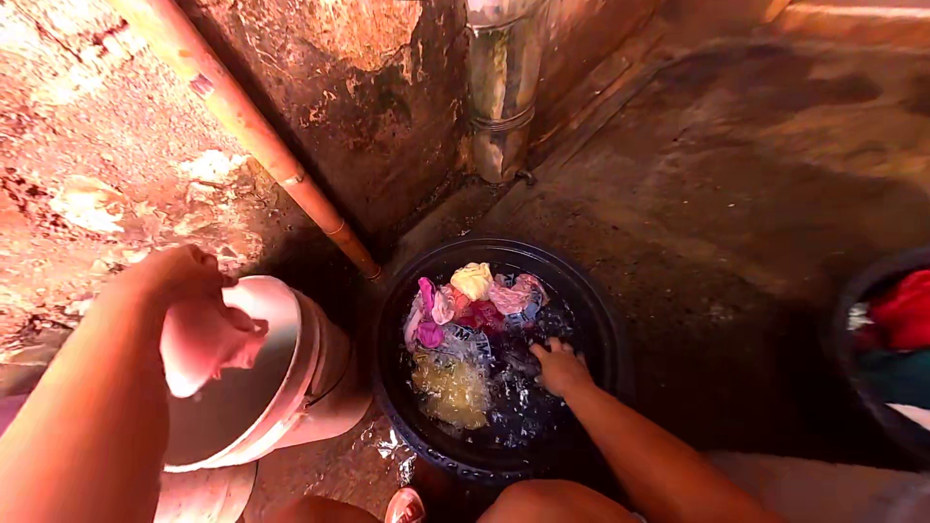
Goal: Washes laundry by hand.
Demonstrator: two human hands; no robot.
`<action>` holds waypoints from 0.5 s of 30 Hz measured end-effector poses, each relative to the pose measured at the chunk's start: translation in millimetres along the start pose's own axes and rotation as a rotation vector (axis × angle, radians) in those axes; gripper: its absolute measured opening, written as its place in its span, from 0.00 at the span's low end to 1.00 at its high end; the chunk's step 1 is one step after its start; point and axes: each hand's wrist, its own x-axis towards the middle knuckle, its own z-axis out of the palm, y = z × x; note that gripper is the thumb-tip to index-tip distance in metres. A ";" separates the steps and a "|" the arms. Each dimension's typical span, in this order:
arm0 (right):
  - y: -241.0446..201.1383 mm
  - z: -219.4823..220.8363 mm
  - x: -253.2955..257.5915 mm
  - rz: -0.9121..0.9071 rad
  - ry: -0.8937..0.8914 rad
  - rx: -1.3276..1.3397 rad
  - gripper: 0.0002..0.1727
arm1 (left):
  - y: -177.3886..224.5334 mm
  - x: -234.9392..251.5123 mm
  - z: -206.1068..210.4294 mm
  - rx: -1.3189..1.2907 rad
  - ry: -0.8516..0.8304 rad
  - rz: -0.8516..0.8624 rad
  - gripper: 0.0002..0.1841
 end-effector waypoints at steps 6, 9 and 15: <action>-29.3 36.8 -27.1 -0.120 -0.339 -0.149 0.31 | 115.3 -11.5 30.8 -0.418 -0.107 0.267 0.22; -48.9 14.4 -20.8 -0.254 -0.453 -0.050 0.33 | 198.9 -45.5 86.7 -0.908 -0.332 0.318 0.21; -66.2 -114.4 -91.2 -0.370 -0.143 0.799 0.18 | 256.8 -103.5 260.7 -1.087 -0.788 0.164 0.40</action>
